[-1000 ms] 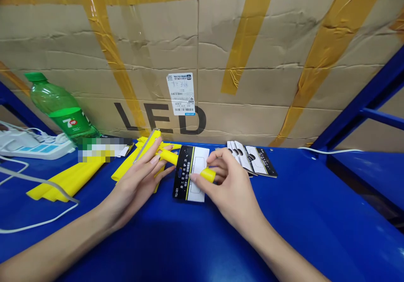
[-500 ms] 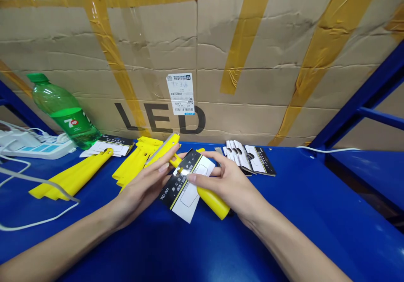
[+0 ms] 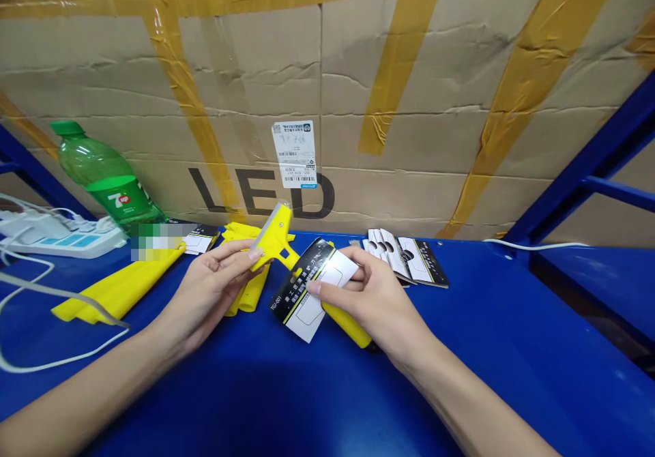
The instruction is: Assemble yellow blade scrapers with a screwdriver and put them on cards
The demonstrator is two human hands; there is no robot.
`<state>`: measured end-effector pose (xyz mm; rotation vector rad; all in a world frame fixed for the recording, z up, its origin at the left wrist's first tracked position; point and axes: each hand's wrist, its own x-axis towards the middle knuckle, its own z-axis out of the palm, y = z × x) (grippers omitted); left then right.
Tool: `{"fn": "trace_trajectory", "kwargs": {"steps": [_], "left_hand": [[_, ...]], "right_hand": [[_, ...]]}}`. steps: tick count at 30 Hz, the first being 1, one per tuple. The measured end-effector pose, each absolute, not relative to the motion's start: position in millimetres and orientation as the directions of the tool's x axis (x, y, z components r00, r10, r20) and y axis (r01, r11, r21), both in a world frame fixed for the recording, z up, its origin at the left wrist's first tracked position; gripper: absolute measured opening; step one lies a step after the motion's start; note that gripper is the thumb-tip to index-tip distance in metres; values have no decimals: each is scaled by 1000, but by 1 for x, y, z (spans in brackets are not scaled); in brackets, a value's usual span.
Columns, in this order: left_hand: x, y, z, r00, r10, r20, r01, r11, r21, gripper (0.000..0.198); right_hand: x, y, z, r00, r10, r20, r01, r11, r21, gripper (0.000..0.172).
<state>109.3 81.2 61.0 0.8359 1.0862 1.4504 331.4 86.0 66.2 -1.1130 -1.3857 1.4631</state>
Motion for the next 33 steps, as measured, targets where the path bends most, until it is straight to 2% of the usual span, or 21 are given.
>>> {"fn": "trace_trajectory", "kwargs": {"steps": [7,13,17,20,26,33], "left_hand": [[101,81,65,-144,987,-76,-196,47,980,33],[101,77,63,-121,988,-92,-231,62,971,33],[103,76,60,-48,995,-90,-221,77,972,36],[105,74,62,24,996,-81,-286,85,954,36],[107,73,68,-18,994,-106,-390,90,916,22],[105,73,62,0,996,-88,-327,84,941,21]], "right_hand": [[331,88,69,-312,945,-94,47,-84,-995,46],[326,85,68,-287,952,-104,-22,-115,-993,45],[321,84,68,-299,952,-57,25,-51,-998,41],[318,83,68,-302,953,-20,41,-8,-999,38],[322,83,66,-277,961,-25,-38,-37,-999,36],[324,83,63,-256,966,-41,-37,-53,-998,38]]}}
